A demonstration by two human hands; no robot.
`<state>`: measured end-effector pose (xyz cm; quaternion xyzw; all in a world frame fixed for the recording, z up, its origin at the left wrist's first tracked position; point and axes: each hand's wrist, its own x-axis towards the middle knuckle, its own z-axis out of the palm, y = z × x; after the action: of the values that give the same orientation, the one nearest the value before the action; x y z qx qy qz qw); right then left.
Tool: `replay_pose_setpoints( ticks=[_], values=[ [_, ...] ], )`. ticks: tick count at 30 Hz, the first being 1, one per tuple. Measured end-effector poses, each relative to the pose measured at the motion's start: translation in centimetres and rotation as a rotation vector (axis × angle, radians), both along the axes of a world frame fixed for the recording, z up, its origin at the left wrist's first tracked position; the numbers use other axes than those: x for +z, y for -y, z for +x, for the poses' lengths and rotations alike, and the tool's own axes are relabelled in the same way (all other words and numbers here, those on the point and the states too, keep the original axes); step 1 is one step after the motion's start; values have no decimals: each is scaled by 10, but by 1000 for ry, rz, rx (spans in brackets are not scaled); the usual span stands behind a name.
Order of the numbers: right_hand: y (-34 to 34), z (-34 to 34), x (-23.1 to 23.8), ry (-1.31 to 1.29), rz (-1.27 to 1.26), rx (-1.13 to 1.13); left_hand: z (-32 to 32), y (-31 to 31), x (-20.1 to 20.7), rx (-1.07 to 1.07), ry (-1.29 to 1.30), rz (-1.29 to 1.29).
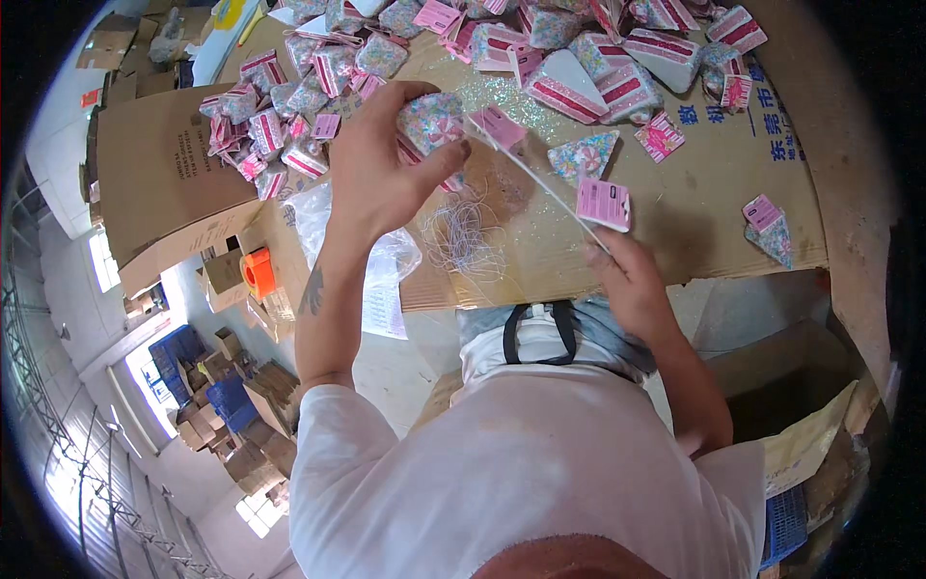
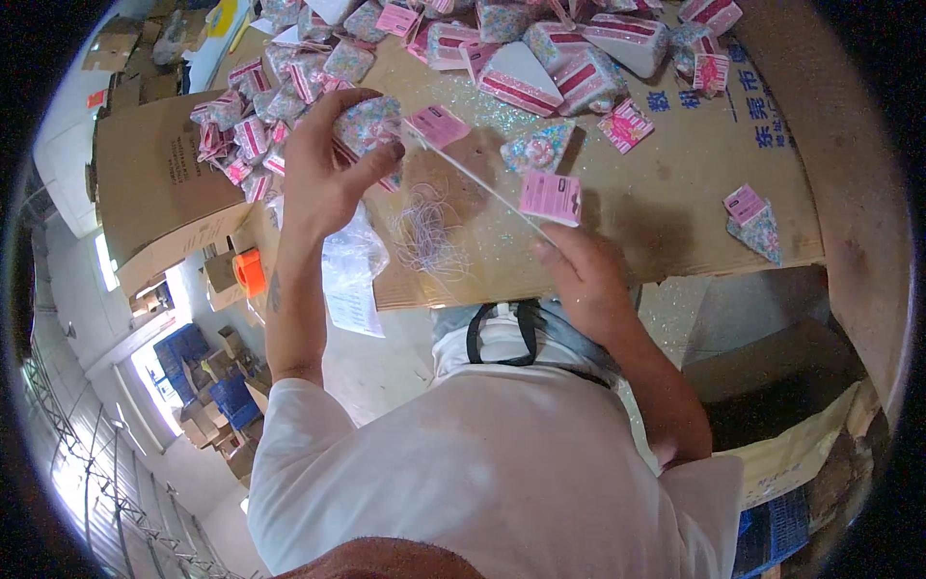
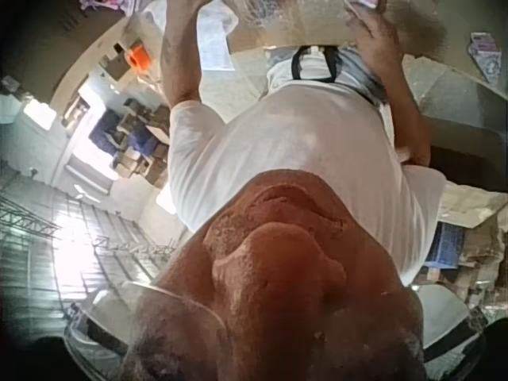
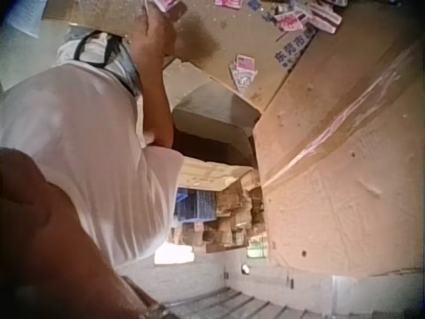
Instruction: Grouping and tying small packaged foam products with a string and a threading tool.
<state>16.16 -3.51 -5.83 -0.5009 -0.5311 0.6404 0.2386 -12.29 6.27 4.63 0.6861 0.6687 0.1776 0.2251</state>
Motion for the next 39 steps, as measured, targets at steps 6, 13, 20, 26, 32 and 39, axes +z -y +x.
replay_pose_setpoints(
  ticks=[6, 13, 20, 26, 32, 39],
  values=[
    [9, -9, -13, 116, 188, 40, 7, 5, -2, 97, 103, -31],
    [2, 2, 0, 128, 143, 40, 4, 12, 4, -26, 57, -5],
    [-7, 6, 5, 179, 103, 71, 17, 11, 22, -331, -381, 355],
    [-10, -3, 7, 59, 27, 81, 34, 21, 19, -596, -782, 776],
    [-6, -14, 9, -296, -232, 8, 41, 53, -24, -789, -548, 949],
    [-9, -7, -7, -249, -112, -234, 37, 45, -34, -800, -79, 710]
  ],
)
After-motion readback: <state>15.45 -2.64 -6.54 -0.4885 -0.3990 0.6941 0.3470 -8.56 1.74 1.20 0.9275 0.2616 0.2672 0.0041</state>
